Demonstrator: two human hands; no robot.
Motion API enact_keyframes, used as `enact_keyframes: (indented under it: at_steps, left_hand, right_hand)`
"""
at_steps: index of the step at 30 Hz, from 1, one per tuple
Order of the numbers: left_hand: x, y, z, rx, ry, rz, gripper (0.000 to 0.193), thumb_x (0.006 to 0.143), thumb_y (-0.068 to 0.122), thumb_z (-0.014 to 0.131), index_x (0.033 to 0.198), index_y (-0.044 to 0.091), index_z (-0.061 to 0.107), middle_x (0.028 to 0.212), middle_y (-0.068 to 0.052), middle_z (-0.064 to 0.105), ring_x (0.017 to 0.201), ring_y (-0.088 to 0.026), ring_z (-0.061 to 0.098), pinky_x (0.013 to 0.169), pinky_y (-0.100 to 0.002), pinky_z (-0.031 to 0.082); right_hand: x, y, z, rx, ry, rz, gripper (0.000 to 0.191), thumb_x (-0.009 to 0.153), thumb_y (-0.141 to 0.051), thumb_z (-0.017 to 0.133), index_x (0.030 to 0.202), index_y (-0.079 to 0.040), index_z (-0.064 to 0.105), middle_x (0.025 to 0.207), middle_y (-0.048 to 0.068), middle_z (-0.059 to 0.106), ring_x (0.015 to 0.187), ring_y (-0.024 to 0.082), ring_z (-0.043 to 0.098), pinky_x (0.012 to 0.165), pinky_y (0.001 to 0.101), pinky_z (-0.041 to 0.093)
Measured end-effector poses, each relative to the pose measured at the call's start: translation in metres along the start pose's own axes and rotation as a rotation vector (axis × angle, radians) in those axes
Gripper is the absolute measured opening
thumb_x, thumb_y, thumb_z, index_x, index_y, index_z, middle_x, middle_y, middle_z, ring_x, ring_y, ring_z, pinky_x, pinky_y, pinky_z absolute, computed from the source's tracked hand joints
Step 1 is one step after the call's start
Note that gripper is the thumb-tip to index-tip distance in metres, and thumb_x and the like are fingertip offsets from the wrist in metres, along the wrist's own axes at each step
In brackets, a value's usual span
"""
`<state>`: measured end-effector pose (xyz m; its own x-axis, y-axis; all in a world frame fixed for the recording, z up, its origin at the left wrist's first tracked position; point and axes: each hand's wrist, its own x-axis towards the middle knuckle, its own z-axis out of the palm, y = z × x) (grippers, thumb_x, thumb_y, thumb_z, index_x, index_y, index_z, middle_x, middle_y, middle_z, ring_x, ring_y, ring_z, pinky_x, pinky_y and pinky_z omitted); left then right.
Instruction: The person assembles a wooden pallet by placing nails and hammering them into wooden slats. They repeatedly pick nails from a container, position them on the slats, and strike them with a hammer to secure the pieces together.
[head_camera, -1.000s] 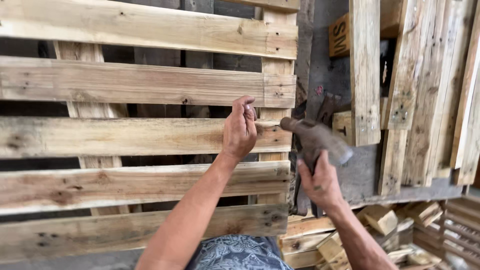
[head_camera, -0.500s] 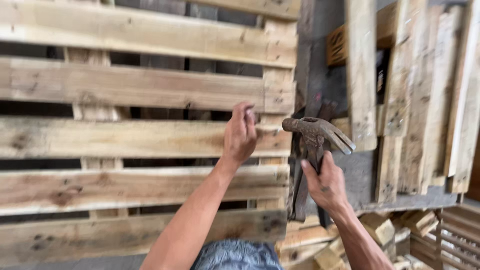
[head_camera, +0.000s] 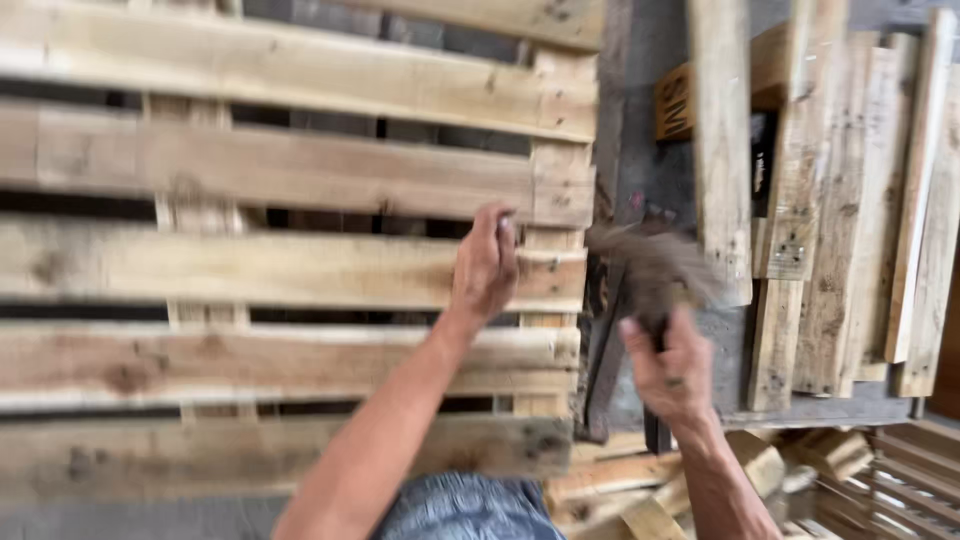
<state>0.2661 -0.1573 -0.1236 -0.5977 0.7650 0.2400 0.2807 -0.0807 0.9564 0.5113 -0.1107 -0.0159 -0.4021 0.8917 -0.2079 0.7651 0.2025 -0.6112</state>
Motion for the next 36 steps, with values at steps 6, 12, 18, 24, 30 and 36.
enact_keyframes:
  at_steps: [6,12,18,24,30,36]
  left_hand:
    - [0.008,-0.006,0.006,-0.027,-0.031,0.003,0.017,0.113,0.003,0.039,0.128,0.004,0.047,0.079,-0.006,0.058,0.064,-0.014,0.059,0.052,-0.028,0.053]
    - [0.008,-0.004,0.005,-0.001,-0.012,0.033,0.015,0.112,0.006,0.043,0.126,0.006,0.048,0.076,-0.006,0.058,0.063,-0.014,0.058,0.054,-0.03,0.049]
    - [0.01,-0.007,0.008,-0.042,-0.032,-0.012,0.017,0.112,0.002,0.04,0.126,0.005,0.047,0.079,-0.006,0.059,0.063,-0.014,0.059,0.05,-0.028,0.052]
    - [0.003,0.0,0.005,-0.05,-0.009,-0.009,0.019,0.109,0.001,0.043,0.126,0.006,0.046,0.083,-0.007,0.06,0.071,-0.015,0.061,0.062,-0.031,0.054]
    - [0.006,0.003,0.006,-0.067,-0.072,-0.007,0.019,0.108,-0.001,0.043,0.127,0.005,0.046,0.084,-0.006,0.058,0.07,-0.014,0.06,0.061,-0.03,0.055]
    - [0.011,0.007,0.011,-0.075,-0.083,-0.015,0.018,0.108,0.0,0.045,0.125,0.006,0.049,0.083,-0.006,0.059,0.07,-0.015,0.061,0.06,-0.031,0.054]
  right_hand:
    - [-0.027,-0.021,-0.076,0.903,0.377,-0.848,0.026,0.102,-0.024,0.06,0.117,-0.006,0.051,0.078,0.007,0.063,0.047,0.012,0.055,0.038,0.0262,0.048]
    - [-0.003,-0.012,0.018,-0.084,-0.124,0.067,0.029,0.1,-0.023,0.06,0.124,-0.011,0.05,0.083,0.007,0.064,0.048,0.013,0.058,0.039,0.0255,0.051]
    - [-0.013,-0.011,-0.061,1.114,0.207,-0.624,0.019,0.108,-0.033,0.059,0.107,-0.016,0.066,0.073,-0.002,0.061,0.051,0.004,0.05,0.05,0.0228,0.044]
    - [0.0,-0.037,0.013,-0.234,-0.17,0.071,0.031,0.1,-0.024,0.061,0.115,0.0,0.051,0.058,0.013,0.062,0.041,0.014,0.051,0.037,0.0311,0.044]
    - [-0.019,-0.002,-0.053,0.92,0.254,-0.416,0.025,0.101,-0.031,0.066,0.123,-0.022,0.058,0.099,-0.002,0.07,0.057,0.003,0.06,0.051,0.019,0.054]
    - [-0.003,-0.053,-0.02,0.112,0.006,-0.184,0.026,0.104,-0.037,0.051,0.108,-0.012,0.06,0.071,0.001,0.065,0.044,0.008,0.059,0.041,0.0237,0.049]
